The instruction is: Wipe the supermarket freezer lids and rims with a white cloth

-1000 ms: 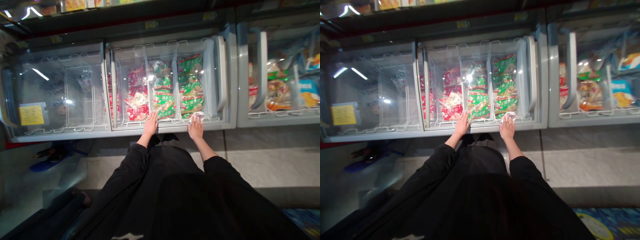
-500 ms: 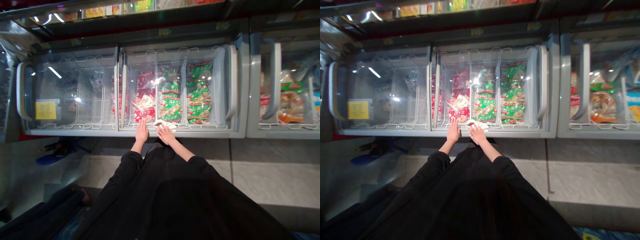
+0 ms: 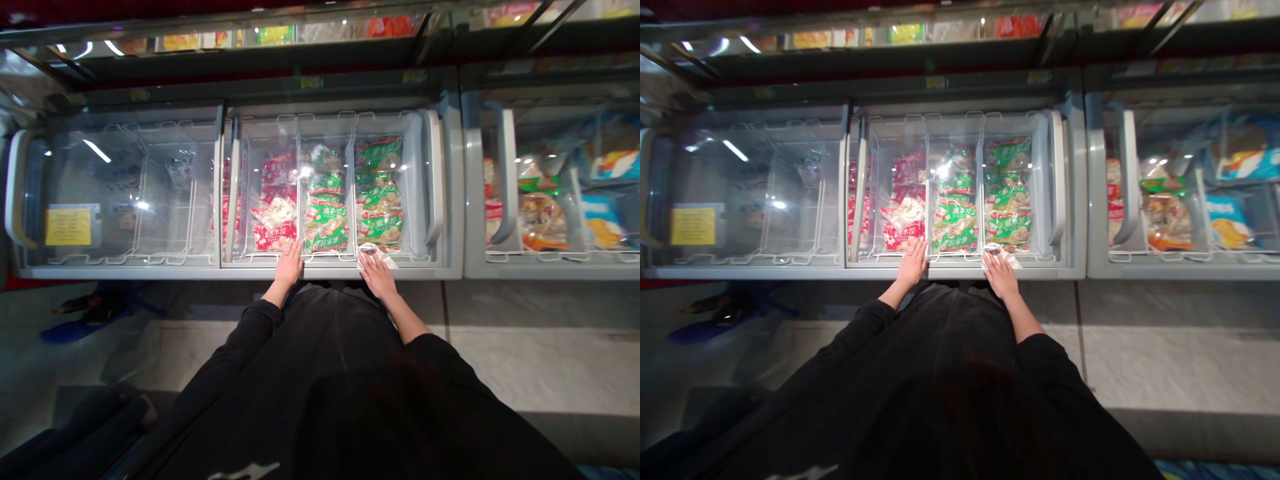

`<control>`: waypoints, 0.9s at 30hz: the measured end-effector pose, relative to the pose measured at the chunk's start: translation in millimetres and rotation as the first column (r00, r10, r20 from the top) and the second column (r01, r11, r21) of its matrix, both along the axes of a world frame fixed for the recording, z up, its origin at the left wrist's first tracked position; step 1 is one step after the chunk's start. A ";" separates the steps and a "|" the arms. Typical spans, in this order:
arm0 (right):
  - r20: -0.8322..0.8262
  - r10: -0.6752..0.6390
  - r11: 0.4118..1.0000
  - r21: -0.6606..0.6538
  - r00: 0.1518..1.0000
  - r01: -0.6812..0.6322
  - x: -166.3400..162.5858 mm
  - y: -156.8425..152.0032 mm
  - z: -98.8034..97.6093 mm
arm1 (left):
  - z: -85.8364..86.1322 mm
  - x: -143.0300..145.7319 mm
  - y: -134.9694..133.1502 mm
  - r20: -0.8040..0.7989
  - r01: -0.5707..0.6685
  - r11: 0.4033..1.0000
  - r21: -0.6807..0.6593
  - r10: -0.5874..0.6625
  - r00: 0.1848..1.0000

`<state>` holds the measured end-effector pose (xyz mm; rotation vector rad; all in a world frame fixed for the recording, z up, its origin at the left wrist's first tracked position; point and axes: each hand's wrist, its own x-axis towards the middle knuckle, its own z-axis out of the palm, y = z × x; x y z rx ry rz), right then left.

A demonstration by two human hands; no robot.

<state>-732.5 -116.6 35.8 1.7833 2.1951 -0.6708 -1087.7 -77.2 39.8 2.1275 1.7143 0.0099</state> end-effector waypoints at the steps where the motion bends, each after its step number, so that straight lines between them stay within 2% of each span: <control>1: 0.004 -0.011 1.000 0.014 1.000 0.011 15.2 -1.4 -0.6 | 0.6 9.3 0.0 -0.002 0.006 1.000 -0.001 -0.006 1.000; 9: 0.005 -0.059 0.994 0.093 0.998 0.058 149.4 3.2 5.0 | 6.4 103.1 -10.0 -0.016 0.003 1.000 -0.016 -0.003 1.000; 13: -0.039 0.024 0.996 0.091 0.999 -0.020 184.8 12.3 9.8 | 10.0 154.8 -14.3 -0.009 0.025 0.999 -0.037 -0.025 1.000; 16: -0.098 0.134 0.988 0.088 0.986 -0.125 178.6 21.6 9.9 | 15.2 188.1 -17.3 -0.005 0.047 0.998 -0.047 -0.047 0.999; 20: -0.226 0.353 0.936 0.074 0.908 -0.345 142.1 43.5 6.7 | 25.7 217.6 -22.5 -0.006 0.083 0.994 -0.064 -0.084 0.996; 24: -0.306 0.466 0.881 0.080 0.830 -0.465 108.6 76.6 1.9 | 35.8 223.8 -26.9 -0.009 0.104 0.991 -0.081 -0.106 0.994; 27: -0.323 0.470 0.878 0.078 0.822 -0.472 99.5 100.9 -2.0 | 39.4 217.0 -26.2 -0.012 0.093 0.992 -0.089 -0.094 0.995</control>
